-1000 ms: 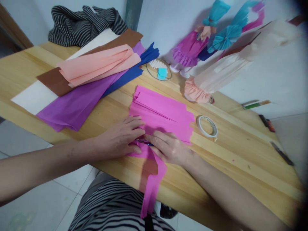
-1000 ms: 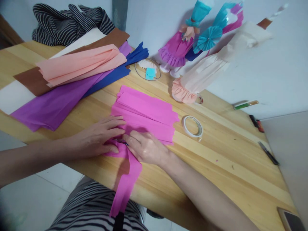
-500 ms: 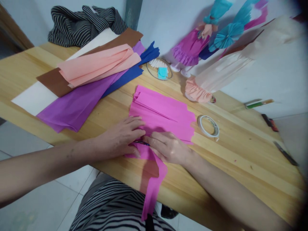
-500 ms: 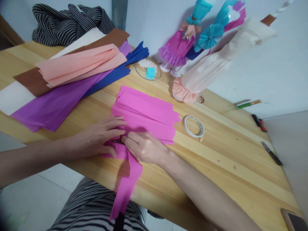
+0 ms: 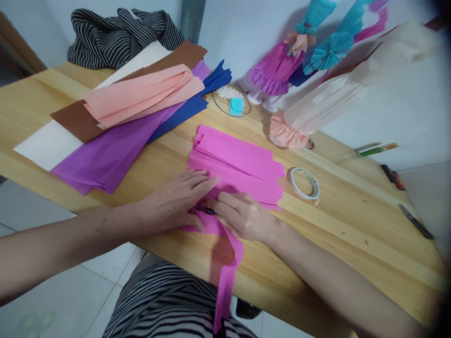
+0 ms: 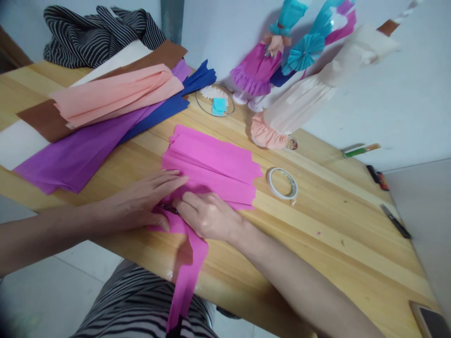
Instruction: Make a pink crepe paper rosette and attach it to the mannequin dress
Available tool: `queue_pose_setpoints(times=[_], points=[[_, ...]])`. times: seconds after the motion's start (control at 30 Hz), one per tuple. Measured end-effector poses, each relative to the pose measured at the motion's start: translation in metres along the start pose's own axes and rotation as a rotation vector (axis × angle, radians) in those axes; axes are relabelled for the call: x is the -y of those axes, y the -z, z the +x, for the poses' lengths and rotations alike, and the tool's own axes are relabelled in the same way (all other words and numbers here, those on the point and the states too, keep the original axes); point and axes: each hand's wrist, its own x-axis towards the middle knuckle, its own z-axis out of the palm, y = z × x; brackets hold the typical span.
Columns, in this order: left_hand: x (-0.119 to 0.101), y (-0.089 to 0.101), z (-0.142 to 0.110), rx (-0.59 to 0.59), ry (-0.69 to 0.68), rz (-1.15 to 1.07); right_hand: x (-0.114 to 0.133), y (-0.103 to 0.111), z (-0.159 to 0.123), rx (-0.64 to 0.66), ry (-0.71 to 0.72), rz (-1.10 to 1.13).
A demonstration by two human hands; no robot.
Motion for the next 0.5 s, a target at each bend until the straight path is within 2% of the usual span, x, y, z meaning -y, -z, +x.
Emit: queue_pose_setpoints(times=[0.3, 0.5], points=[[-0.0014, -0.0019, -0.0021, -0.085, 0.005, -0.097, 0.0003, -0.0068, 0.0049, 0.059, -0.001, 0.066], [0.002, -0.0056, -0.002, -0.145, -0.078, -0.08, 0.0011, -0.0078, 0.0038, 0.067, -0.015, 0.091]])
